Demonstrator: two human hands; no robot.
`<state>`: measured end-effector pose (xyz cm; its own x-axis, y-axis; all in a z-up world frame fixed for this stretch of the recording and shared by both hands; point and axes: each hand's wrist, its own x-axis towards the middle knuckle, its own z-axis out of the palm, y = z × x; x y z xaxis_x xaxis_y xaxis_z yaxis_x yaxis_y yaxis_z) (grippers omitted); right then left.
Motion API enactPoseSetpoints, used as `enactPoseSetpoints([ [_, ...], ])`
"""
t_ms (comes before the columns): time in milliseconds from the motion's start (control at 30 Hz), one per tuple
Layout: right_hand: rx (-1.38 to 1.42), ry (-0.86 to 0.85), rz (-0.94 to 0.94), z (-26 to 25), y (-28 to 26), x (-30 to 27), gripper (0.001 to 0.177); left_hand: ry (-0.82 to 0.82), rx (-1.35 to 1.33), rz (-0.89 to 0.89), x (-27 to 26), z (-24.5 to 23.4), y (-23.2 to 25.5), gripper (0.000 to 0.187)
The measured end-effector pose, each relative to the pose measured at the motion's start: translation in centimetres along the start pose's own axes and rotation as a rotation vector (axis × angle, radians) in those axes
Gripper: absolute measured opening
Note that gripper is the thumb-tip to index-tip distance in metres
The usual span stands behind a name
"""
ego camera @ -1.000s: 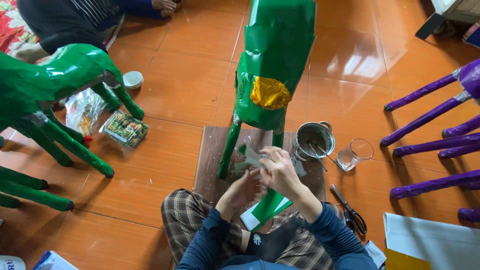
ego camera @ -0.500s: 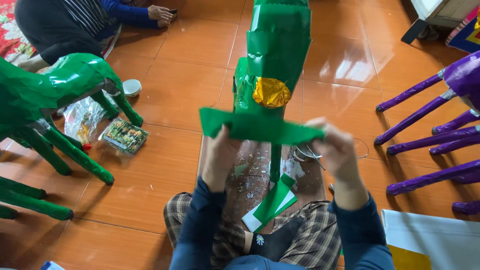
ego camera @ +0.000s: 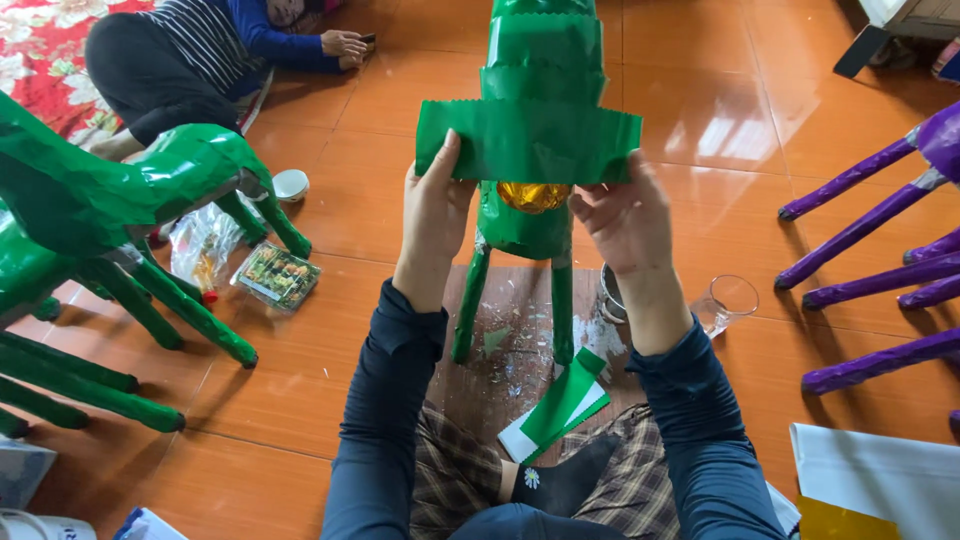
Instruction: Wrapping a green animal-shaped structure with green paper strips and adhesive.
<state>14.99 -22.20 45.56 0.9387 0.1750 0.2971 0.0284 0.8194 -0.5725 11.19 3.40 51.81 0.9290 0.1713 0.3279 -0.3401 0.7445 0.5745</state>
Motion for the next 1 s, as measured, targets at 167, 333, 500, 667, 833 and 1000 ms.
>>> enactPoseSetpoints([
  [167, -0.116, 0.074, -0.077, -0.8, 2.6, 0.9, 0.019, 0.055, 0.032, 0.036, 0.8, -2.0, -2.8, 0.008],
  [333, -0.136, 0.048, -0.069, 0.1, 3.0, 1.3, 0.016, 0.121, 0.096, 0.112, 1.3, -1.2, -4.2, 0.015],
  [500, -0.123, 0.034, -0.056, 2.0, 3.4, 1.3, 0.018, 0.228, 0.149, 0.211, 0.7, 2.3, -3.9, 0.049],
  [667, -0.117, -0.008, 0.023, 6.8, 1.2, -0.7, 0.032, 0.105, 0.294, 0.064, 1.5, 2.3, -3.9, 0.063],
  [833, -0.149, 0.065, 0.036, 8.4, 0.6, -0.3, 0.027, 0.07, 0.346, 0.005, 2.7, 1.9, -3.6, 0.062],
  [1000, -0.285, 0.169, 0.046, 9.5, 1.1, 0.2, 0.028, 0.052, 0.442, -0.033, 3.2, 2.0, -3.1, 0.059],
])
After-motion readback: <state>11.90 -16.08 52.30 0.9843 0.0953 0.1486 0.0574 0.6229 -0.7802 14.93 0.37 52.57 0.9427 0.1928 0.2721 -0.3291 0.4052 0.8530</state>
